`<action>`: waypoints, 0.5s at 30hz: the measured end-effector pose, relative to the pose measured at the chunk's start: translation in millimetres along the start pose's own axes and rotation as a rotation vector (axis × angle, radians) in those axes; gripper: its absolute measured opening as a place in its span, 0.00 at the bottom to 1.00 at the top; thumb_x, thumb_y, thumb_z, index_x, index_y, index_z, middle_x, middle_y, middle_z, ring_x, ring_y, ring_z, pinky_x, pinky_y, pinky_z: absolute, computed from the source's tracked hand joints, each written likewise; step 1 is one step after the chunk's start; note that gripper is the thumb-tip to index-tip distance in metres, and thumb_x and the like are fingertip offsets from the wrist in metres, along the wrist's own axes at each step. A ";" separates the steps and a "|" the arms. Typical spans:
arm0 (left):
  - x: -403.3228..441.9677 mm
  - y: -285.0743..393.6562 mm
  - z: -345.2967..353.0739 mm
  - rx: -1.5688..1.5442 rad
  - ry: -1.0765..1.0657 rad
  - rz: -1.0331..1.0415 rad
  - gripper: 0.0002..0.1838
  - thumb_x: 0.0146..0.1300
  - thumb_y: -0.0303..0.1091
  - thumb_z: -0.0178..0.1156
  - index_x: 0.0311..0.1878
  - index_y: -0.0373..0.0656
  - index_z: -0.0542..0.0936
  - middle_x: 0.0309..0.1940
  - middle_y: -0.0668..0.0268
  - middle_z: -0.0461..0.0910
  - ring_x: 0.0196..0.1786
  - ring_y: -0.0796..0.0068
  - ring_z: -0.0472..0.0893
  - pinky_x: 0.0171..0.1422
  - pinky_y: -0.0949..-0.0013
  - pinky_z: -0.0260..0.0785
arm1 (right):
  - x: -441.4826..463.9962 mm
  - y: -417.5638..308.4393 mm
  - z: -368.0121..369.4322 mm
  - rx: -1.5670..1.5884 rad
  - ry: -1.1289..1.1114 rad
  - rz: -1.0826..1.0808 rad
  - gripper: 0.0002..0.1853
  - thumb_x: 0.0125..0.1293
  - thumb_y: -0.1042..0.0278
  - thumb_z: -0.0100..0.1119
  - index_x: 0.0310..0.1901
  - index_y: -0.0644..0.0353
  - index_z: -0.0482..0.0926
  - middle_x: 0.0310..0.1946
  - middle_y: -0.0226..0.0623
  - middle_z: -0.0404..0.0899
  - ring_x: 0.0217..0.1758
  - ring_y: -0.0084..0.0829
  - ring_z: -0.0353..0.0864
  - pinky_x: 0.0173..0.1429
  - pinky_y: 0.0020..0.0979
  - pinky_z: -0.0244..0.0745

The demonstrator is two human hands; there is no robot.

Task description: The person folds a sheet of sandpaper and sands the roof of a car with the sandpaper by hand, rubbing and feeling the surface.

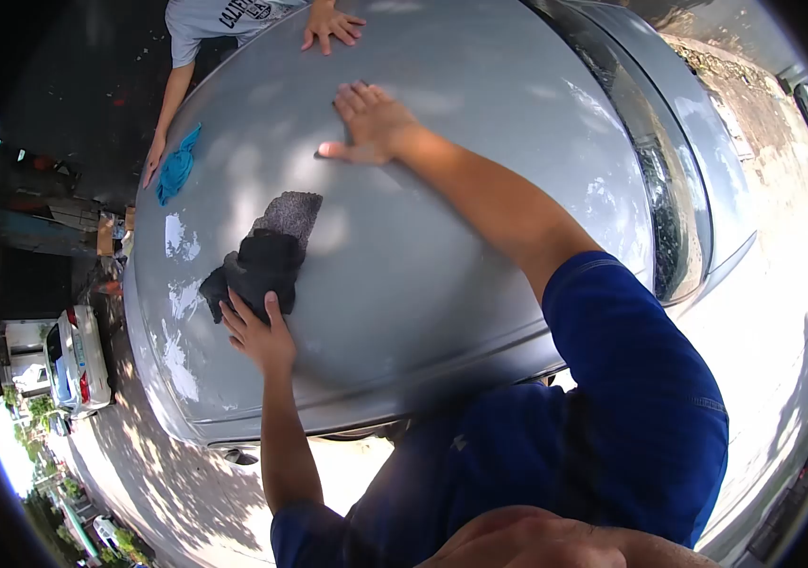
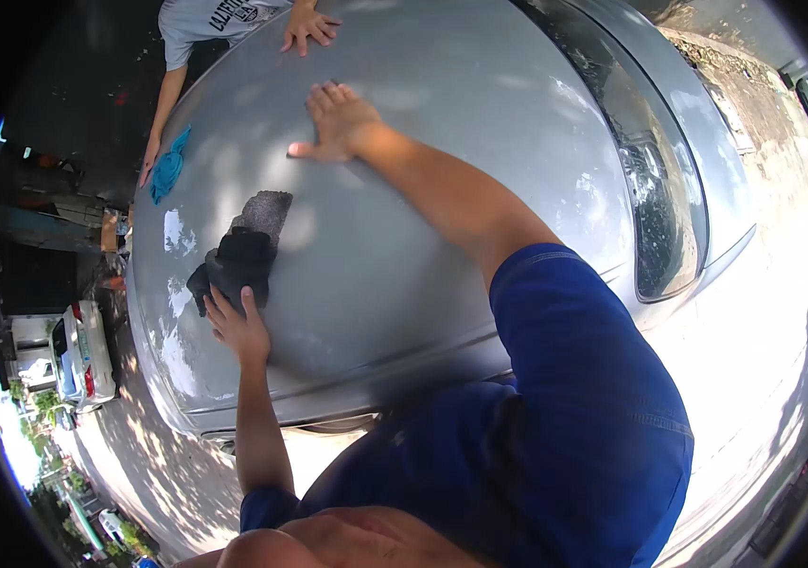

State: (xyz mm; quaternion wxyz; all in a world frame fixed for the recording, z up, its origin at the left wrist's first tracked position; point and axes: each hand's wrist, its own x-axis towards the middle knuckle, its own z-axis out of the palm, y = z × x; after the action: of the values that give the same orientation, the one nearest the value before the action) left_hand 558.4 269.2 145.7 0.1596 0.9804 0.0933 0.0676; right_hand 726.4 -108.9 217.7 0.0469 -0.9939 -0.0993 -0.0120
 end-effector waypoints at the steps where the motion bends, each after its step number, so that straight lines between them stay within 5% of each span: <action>1: 2.8 -1.4 -2.5 -0.021 0.003 0.018 0.51 0.79 0.76 0.45 0.91 0.49 0.51 0.90 0.42 0.46 0.90 0.32 0.48 0.89 0.28 0.38 | -26.8 -12.8 -2.3 0.014 0.012 -0.030 0.60 0.76 0.14 0.31 0.87 0.66 0.52 0.90 0.52 0.47 0.94 0.47 0.41 0.95 0.43 0.39; 4: 0.2 -5.3 -1.3 0.036 0.012 0.039 0.51 0.80 0.76 0.42 0.90 0.47 0.52 0.90 0.46 0.48 0.90 0.36 0.49 0.89 0.30 0.40 | -116.6 -2.0 -7.0 0.063 0.012 -0.129 0.60 0.76 0.14 0.33 0.87 0.67 0.51 0.90 0.51 0.47 0.94 0.48 0.42 0.95 0.45 0.42; 7: 5.4 3.7 4.0 0.047 0.009 -0.030 0.52 0.79 0.77 0.43 0.91 0.49 0.51 0.90 0.43 0.46 0.90 0.32 0.48 0.90 0.29 0.39 | -158.5 186.2 -28.1 -0.092 0.220 0.567 0.62 0.74 0.14 0.40 0.85 0.70 0.56 0.89 0.54 0.52 0.94 0.50 0.46 0.94 0.45 0.43; 9: 7.0 12.3 6.7 0.032 0.012 -0.045 0.51 0.79 0.77 0.42 0.91 0.50 0.51 0.90 0.43 0.46 0.90 0.32 0.48 0.89 0.28 0.39 | -156.6 272.9 -24.4 0.049 0.273 0.835 0.60 0.75 0.15 0.38 0.85 0.70 0.57 0.89 0.55 0.53 0.94 0.49 0.46 0.94 0.45 0.43; 11: 3.1 7.0 -1.3 0.048 0.002 -0.041 0.51 0.79 0.77 0.42 0.91 0.51 0.51 0.90 0.43 0.46 0.90 0.33 0.48 0.89 0.28 0.39 | -110.4 208.5 -27.4 -0.071 0.255 0.708 0.60 0.75 0.15 0.37 0.86 0.69 0.56 0.89 0.54 0.51 0.94 0.48 0.44 0.94 0.44 0.41; 15: -1.4 -5.2 4.1 0.000 0.006 0.024 0.50 0.79 0.76 0.43 0.91 0.54 0.50 0.90 0.43 0.45 0.90 0.35 0.48 0.89 0.28 0.39 | -86.4 -53.4 10.1 0.051 0.031 -0.023 0.57 0.79 0.19 0.31 0.87 0.68 0.51 0.90 0.53 0.47 0.95 0.48 0.41 0.95 0.43 0.34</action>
State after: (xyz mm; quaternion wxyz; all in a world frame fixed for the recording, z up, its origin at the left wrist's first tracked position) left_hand 556.9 272.5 140.0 0.1584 0.9813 0.0822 0.0722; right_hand 631.3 -72.8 209.6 0.0736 -0.9908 -0.1103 -0.0256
